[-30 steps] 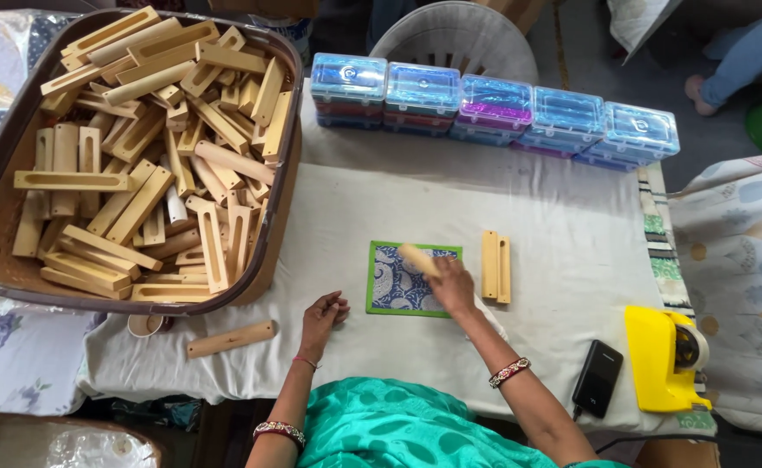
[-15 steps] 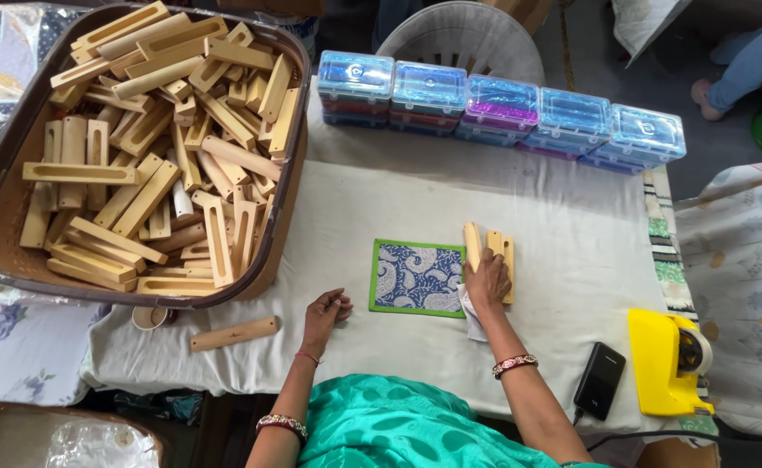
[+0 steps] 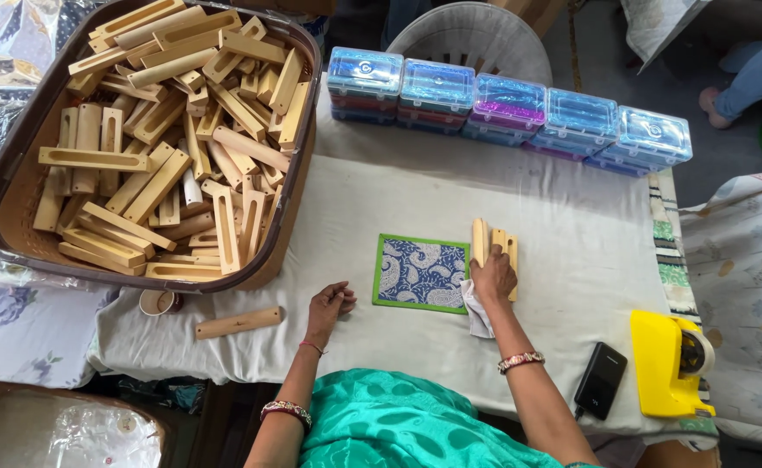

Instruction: The person wipes wooden handle-shaped parts one at a time with a white cloth over a printed mat, setting each wiped part aside. Near the end, the person lays a blue foil sheet over the printed card and smooths and folds it around the card by hand.

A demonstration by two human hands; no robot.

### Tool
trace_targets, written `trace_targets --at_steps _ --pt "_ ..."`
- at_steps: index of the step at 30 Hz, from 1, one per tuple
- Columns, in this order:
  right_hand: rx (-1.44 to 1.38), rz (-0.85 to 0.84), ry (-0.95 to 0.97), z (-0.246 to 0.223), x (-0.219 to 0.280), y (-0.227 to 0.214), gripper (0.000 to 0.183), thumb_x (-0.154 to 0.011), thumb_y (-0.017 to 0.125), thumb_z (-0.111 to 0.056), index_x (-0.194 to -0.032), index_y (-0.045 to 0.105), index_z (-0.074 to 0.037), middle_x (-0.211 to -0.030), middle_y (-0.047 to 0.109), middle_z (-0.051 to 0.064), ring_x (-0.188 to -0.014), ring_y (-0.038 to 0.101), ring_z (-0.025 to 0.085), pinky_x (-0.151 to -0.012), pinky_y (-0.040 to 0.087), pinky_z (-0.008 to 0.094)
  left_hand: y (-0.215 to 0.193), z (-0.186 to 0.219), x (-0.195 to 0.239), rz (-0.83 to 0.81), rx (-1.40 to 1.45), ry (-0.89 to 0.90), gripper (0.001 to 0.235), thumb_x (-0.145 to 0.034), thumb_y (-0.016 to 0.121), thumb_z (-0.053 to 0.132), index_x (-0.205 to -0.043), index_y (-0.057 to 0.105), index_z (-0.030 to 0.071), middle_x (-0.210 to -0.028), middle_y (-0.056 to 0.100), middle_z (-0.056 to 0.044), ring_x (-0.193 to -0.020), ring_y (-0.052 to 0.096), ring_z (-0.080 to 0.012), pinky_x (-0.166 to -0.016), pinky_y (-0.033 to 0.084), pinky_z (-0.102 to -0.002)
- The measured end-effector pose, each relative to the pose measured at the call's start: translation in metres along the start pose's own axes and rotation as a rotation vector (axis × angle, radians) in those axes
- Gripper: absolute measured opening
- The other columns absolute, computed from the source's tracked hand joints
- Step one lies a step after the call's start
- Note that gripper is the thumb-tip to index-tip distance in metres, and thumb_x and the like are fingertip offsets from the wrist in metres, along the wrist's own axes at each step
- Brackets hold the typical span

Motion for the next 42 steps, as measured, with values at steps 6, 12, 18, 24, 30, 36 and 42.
trace_targets --at_steps 6,12,18,24,30,36,42 --pt "0.066 -0.05 -0.005 -0.005 -0.013 0.017 0.057 -0.091 0.075 -0.041 -0.129 0.057 -0.003 -0.113 0.065 0.022 -0.101 0.07 0.04 -0.083 0.057 0.051 -0.001 0.0 -0.003 0.022 -0.011 0.011 0.031 -0.103 0.052 0.008 -0.13 0.064 -0.002 -0.11 0.07 -0.009 -0.098 0.073 -0.0186 -0.084 0.062 -0.029" --pt "-0.1 0.341 -0.366 0.007 0.028 0.01 0.062 -0.089 0.076 -0.031 -0.143 0.057 -0.005 -0.137 0.056 0.021 -0.126 0.053 0.041 -0.097 0.05 0.052 0.003 0.002 0.005 0.118 -0.132 0.022 0.026 -0.105 0.054 0.013 -0.125 0.066 0.002 -0.1 0.074 -0.007 -0.087 0.073 -0.0137 -0.071 0.059 -0.025" --pt "-0.043 0.226 -0.768 -0.025 0.125 0.005 0.047 -0.096 0.071 -0.033 -0.137 0.066 -0.011 -0.144 0.056 0.01 -0.139 0.049 0.031 -0.112 0.038 0.053 0.001 -0.031 0.02 0.418 -0.372 0.389 0.029 -0.094 0.064 0.011 -0.121 0.07 0.001 -0.099 0.074 -0.006 -0.087 0.073 -0.0156 -0.077 0.06 -0.027" --pt "0.092 0.272 -0.869 0.006 0.127 0.036 0.034 -0.106 0.066 -0.034 -0.135 0.068 -0.015 -0.143 0.059 0.003 -0.141 0.049 0.023 -0.115 0.035 0.049 -0.006 -0.06 0.136 0.329 -0.2 0.141 0.027 -0.098 0.066 0.011 -0.121 0.068 -0.004 -0.099 0.075 -0.01 -0.087 0.072 -0.0149 -0.08 0.059 -0.028" --pt "0.059 0.315 -0.845 0.005 0.136 0.039 0.023 -0.109 0.061 -0.029 -0.125 0.067 -0.013 -0.133 0.059 0.006 -0.135 0.051 0.026 -0.11 0.034 0.05 -0.11 -0.071 0.236 0.619 -0.001 0.035 0.026 -0.099 0.059 0.009 -0.119 0.072 -0.002 -0.091 0.076 -0.01 -0.072 0.069 -0.0142 -0.066 0.058 -0.027" --pt "0.088 0.387 -0.71 -0.007 0.148 0.056 0.019 -0.105 0.056 -0.018 -0.121 0.064 -0.009 -0.13 0.059 0.009 -0.132 0.052 0.026 -0.113 0.03 0.052 -0.219 -0.068 0.303 0.94 -0.171 -0.101 0.025 -0.095 0.058 0.006 -0.113 0.074 0.0 -0.083 0.077 -0.009 -0.065 0.073 -0.0135 -0.061 0.06 -0.027" --pt "0.116 0.433 -0.651 -0.006 0.15 0.061 0.018 -0.108 0.055 -0.014 -0.122 0.064 -0.007 -0.13 0.058 0.008 -0.134 0.051 0.024 -0.116 0.03 0.05 -0.291 -0.048 0.294 0.938 -0.471 -0.067 0.029 -0.09 0.064 0.013 -0.116 0.074 0.004 -0.102 0.075 -0.017 -0.08 0.074 -0.0253 -0.076 0.059 -0.036"
Point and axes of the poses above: each hand's wrist, its own x-axis away from the middle knuckle, its own y-axis out of the palm, z = x × y, the point moved 8 cm from there along -x, towards the middle knuckle
